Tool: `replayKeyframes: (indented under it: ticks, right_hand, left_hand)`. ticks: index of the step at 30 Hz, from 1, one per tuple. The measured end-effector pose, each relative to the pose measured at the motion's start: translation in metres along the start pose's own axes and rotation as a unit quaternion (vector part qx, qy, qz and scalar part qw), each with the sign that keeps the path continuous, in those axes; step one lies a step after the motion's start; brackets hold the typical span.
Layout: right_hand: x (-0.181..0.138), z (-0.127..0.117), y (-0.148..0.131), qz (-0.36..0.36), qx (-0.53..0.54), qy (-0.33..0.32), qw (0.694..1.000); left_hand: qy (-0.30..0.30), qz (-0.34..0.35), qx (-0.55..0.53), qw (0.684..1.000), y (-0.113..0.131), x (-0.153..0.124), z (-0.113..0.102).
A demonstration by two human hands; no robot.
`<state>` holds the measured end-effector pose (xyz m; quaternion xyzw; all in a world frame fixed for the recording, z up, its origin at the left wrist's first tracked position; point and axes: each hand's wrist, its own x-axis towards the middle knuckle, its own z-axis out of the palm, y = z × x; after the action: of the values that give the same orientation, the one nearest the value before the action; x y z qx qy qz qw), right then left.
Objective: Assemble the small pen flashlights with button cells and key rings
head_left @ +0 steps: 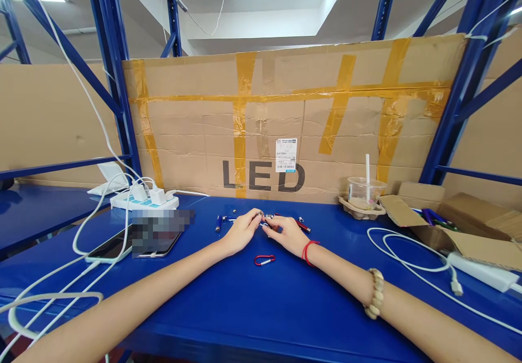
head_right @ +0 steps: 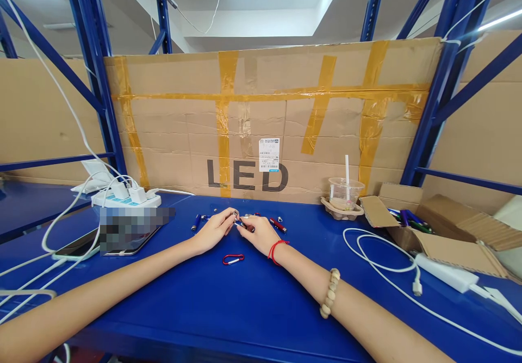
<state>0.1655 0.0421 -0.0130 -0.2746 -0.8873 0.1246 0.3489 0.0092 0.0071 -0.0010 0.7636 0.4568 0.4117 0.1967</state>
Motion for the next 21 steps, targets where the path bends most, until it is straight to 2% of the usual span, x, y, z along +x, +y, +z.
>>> replayKeyframes:
  ticks: [7,17,21]
  right_hand:
    - [0.0005,-0.0018,-0.0005,-0.022,-0.038,-0.008,0.999]
    - [-0.0024,-0.0055,-0.0049,-0.032,-0.058,-0.001,0.998]
    - [-0.0016,-0.0039,-0.0045,-0.033,-0.055,-0.016,0.998]
  left_hand:
    - [-0.003,0.011,0.019,1.000,0.0000,-0.0011,-0.0001]
    - [-0.007,0.079,0.048,0.996,0.0042,-0.0041,-0.0021]
    - [-0.014,0.072,0.059,0.996,0.0034,-0.0041,-0.0013]
